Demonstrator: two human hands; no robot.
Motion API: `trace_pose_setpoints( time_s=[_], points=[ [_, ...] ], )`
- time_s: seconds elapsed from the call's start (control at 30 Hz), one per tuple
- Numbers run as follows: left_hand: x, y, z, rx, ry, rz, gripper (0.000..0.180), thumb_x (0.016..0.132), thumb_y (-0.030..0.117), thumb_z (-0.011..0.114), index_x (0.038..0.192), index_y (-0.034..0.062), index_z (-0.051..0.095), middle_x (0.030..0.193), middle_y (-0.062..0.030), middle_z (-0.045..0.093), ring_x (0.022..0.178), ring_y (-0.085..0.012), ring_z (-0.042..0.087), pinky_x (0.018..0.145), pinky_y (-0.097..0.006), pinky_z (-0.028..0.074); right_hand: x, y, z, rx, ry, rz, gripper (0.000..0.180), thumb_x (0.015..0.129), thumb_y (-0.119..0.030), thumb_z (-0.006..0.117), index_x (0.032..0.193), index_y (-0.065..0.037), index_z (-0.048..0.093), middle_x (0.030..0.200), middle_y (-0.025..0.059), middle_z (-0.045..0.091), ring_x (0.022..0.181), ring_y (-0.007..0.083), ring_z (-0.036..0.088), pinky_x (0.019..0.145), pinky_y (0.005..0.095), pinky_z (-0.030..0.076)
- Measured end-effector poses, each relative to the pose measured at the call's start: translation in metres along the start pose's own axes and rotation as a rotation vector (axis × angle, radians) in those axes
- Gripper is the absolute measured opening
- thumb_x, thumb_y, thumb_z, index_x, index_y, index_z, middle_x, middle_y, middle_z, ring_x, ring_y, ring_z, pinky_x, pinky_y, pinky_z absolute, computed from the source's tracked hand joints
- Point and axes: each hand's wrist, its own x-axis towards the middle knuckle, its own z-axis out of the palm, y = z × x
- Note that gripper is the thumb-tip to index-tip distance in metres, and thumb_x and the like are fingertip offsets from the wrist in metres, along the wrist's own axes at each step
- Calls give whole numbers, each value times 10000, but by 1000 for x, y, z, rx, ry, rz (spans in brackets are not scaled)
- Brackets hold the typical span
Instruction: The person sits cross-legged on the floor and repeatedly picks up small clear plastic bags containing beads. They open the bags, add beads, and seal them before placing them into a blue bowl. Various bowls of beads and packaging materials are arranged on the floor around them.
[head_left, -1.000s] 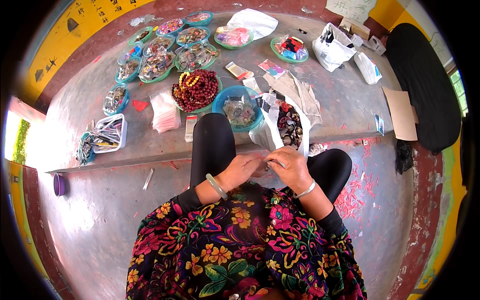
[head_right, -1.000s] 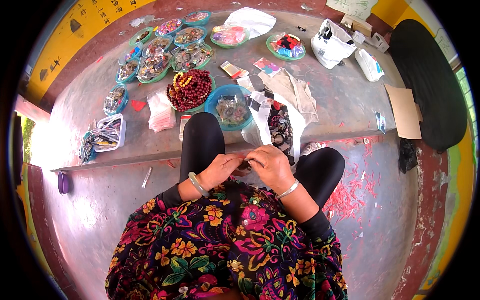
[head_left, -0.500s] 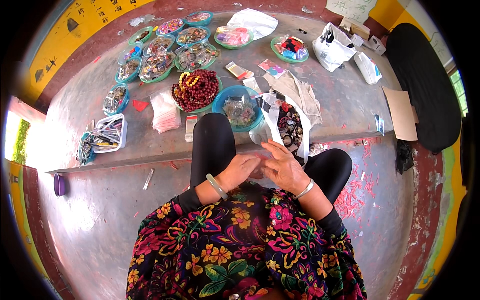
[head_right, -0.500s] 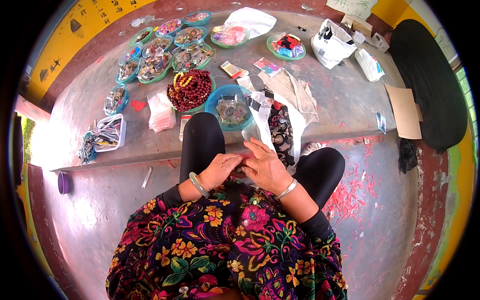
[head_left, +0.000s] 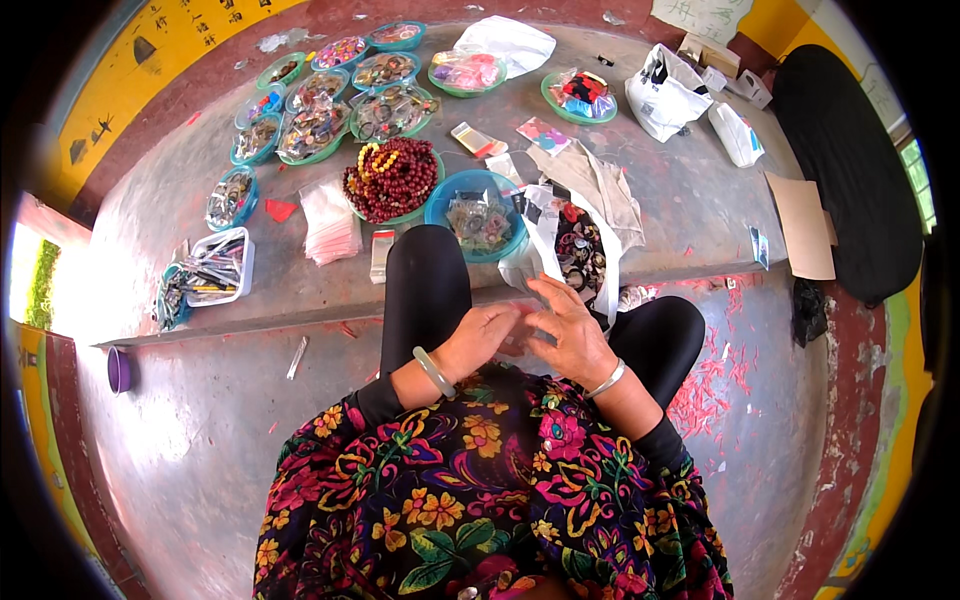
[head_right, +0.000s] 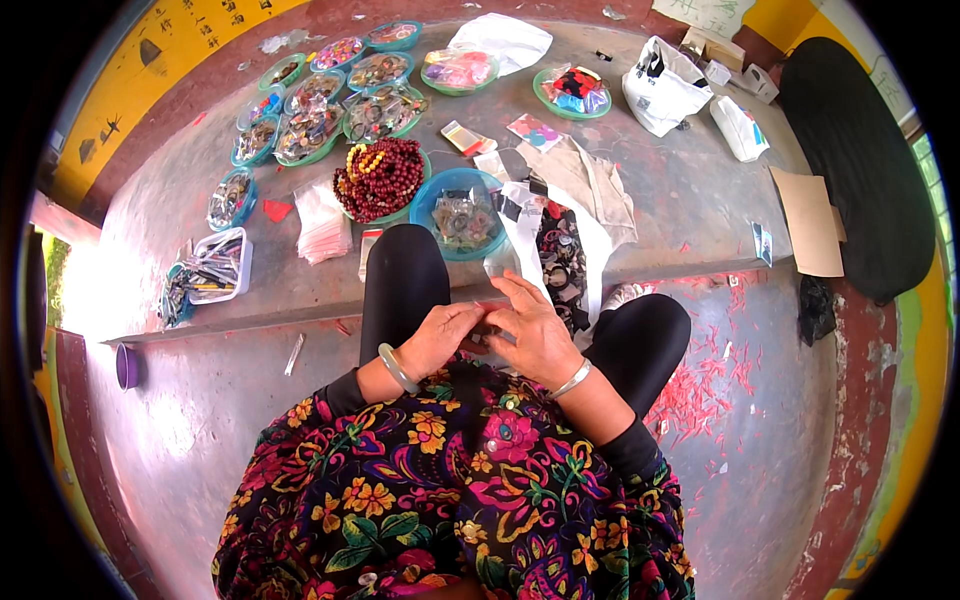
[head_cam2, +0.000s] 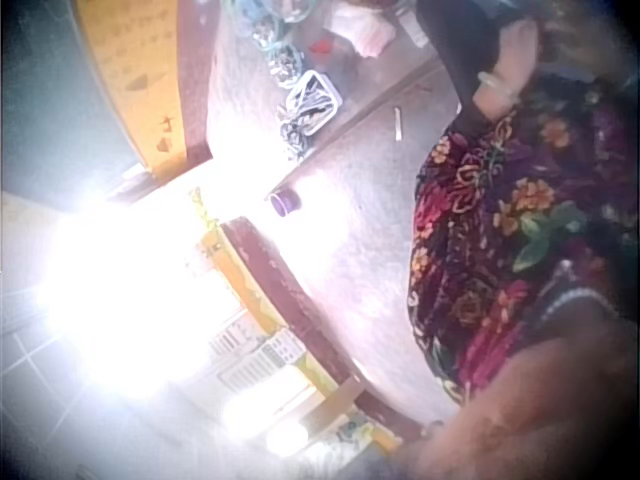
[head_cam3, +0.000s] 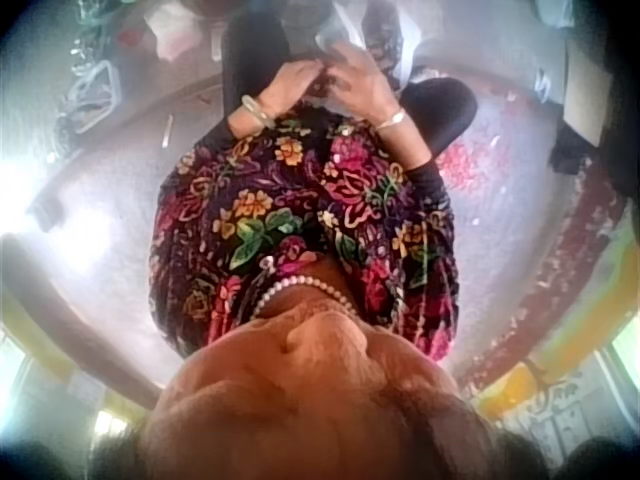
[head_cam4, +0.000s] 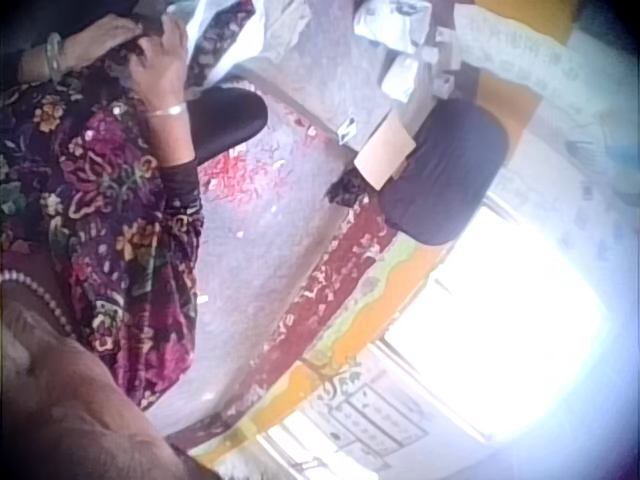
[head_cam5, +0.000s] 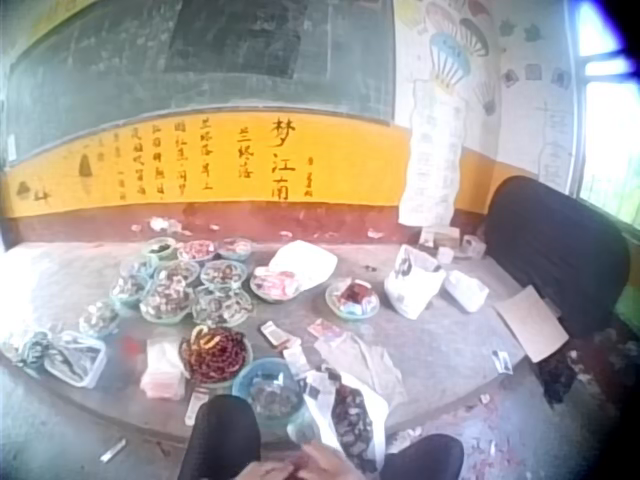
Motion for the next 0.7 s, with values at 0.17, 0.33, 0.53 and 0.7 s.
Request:
trace_pose_setpoints(
  time_s=[0.17, 0.33, 0.53, 0.7],
  points=[
    [0, -3, -2, 43, -56, -5, 344, 960, 228, 407, 1165, -17, 534, 936, -74, 603, 818, -135, 602, 706, -296, 552, -2, 5, 3, -11, -1, -14, 153, 668, -47, 685, 809, -23, 628, 1154, 188, 541, 1123, 370, 491, 907, 405, 435],
    [-3, 10, 2, -93, 0, -34, 336, 914, 171, 508, 1206, 5, 511, 1016, -60, 604, 889, -136, 598, 645, -265, 546, -1, 9, 3, 32, 126, 32, 111, 700, -16, 664, 799, -21, 615, 1118, 168, 567, 1079, 354, 522, 880, 390, 446],
    [-1, 10, -1, -199, -93, -162, 312, 868, 102, 568, 1166, 14, 535, 1042, -45, 606, 923, -148, 612, 543, -213, 511, -1, 17, 1, 65, 194, 18, 121, 739, -20, 650, 852, -28, 610, 1119, 157, 571, 1054, 319, 543, 843, 370, 460],
    [2, 4, -3, -205, -20, -158, 225, 857, 85, 583, 1065, 0, 582, 957, -62, 634, 916, -173, 632, 512, -202, 482, -4, 9, 6, 596, 320, 425, 229, 795, -57, 647, 1010, -36, 572, 1079, 105, 586, 990, 190, 559, 802, 279, 458]
  ],
)
